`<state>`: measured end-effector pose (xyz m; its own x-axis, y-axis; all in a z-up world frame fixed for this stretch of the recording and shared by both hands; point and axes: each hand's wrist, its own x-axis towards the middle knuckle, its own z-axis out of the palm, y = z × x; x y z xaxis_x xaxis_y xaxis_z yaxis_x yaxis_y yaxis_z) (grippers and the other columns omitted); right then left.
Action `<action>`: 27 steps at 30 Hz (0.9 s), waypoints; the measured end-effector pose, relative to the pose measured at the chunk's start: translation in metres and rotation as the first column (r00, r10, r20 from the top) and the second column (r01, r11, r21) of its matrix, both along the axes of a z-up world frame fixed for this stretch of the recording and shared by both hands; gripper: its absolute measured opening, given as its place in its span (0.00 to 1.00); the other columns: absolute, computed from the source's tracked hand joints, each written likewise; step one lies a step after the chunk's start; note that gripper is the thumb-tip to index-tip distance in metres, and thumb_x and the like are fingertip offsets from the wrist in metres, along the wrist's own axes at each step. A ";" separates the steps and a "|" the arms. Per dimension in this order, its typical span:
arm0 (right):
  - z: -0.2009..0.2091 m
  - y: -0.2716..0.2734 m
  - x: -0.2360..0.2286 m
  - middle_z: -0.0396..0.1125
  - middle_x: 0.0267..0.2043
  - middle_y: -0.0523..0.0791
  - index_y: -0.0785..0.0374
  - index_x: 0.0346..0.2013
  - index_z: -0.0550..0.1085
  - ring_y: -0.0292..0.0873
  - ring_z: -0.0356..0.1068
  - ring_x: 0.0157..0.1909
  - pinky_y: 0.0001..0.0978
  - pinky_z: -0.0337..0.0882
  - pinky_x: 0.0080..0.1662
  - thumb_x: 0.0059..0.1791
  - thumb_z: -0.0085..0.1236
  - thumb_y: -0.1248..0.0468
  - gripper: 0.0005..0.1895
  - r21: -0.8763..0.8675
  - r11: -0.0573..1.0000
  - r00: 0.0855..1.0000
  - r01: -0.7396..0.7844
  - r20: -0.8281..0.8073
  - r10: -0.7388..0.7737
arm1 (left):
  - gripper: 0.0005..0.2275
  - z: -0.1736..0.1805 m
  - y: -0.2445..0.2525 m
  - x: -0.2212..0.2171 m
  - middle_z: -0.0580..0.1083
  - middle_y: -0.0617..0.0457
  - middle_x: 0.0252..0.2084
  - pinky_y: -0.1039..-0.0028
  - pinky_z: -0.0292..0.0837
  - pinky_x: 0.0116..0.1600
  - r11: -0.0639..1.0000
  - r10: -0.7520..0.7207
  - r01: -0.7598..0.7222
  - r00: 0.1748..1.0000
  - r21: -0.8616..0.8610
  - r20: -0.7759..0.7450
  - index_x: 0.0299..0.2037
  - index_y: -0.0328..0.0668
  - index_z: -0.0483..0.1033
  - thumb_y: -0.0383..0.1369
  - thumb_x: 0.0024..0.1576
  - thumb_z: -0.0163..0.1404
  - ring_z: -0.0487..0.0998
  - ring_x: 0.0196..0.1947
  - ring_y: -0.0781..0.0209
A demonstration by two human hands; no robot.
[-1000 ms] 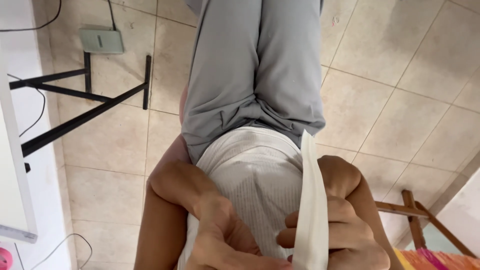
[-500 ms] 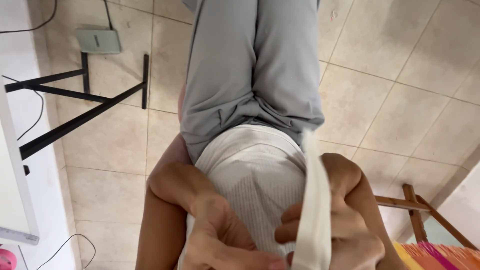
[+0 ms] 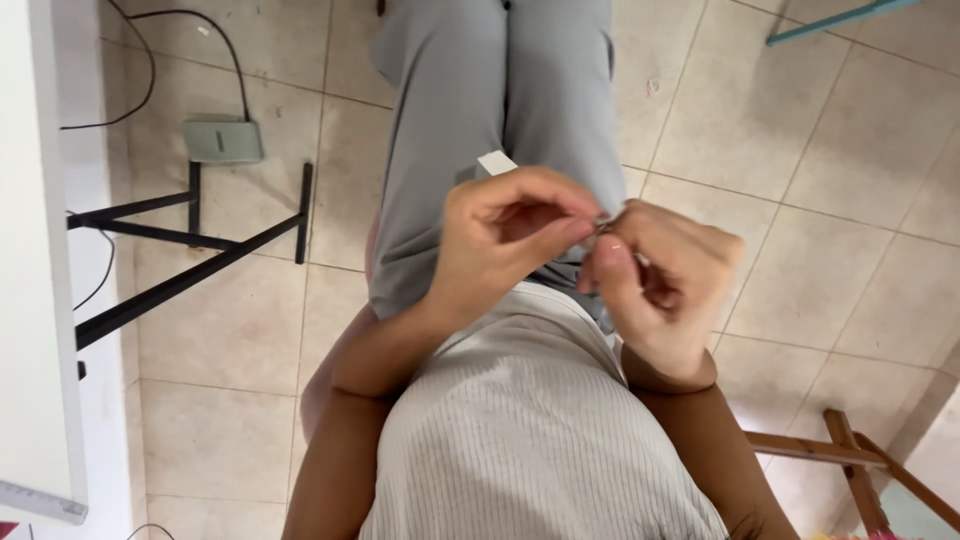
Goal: Threading a zipper slider onto zipper tape and checking the zipper mechanism.
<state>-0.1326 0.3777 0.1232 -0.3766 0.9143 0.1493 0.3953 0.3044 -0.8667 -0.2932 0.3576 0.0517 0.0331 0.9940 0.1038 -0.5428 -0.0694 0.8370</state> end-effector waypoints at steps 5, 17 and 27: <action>-0.026 0.032 0.004 0.66 0.20 0.42 0.67 0.26 0.72 0.31 0.63 0.20 0.23 0.56 0.25 0.61 0.51 0.61 0.20 -0.067 0.990 0.992 0.124 0.004 -0.124 | 0.06 -0.045 0.037 0.016 0.80 0.45 0.44 0.69 0.85 0.48 0.974 -0.151 0.198 0.932 -0.114 0.328 0.47 0.30 0.78 0.25 0.64 0.57 0.83 0.42 0.60; -0.168 0.124 -0.003 0.65 0.19 0.41 0.64 0.28 0.71 0.31 0.65 0.18 0.21 0.55 0.19 0.60 0.46 0.63 0.18 -0.600 0.798 0.928 -0.058 -0.327 -0.179 | 0.07 -0.139 0.122 0.006 0.81 0.50 0.38 0.77 0.83 0.44 0.954 0.155 -0.208 0.959 -0.216 -0.236 0.44 0.29 0.81 0.27 0.62 0.57 0.83 0.37 0.68; -0.192 0.119 0.000 0.67 0.23 0.43 0.68 0.26 0.72 0.38 0.76 0.24 0.23 0.67 0.22 0.59 0.47 0.66 0.18 -0.601 0.799 0.925 0.003 -0.301 -0.230 | 0.03 -0.122 0.107 0.025 0.81 0.52 0.35 0.82 0.77 0.38 0.906 0.322 -0.421 0.763 -0.053 -0.560 0.41 0.31 0.81 0.22 0.62 0.56 0.82 0.33 0.69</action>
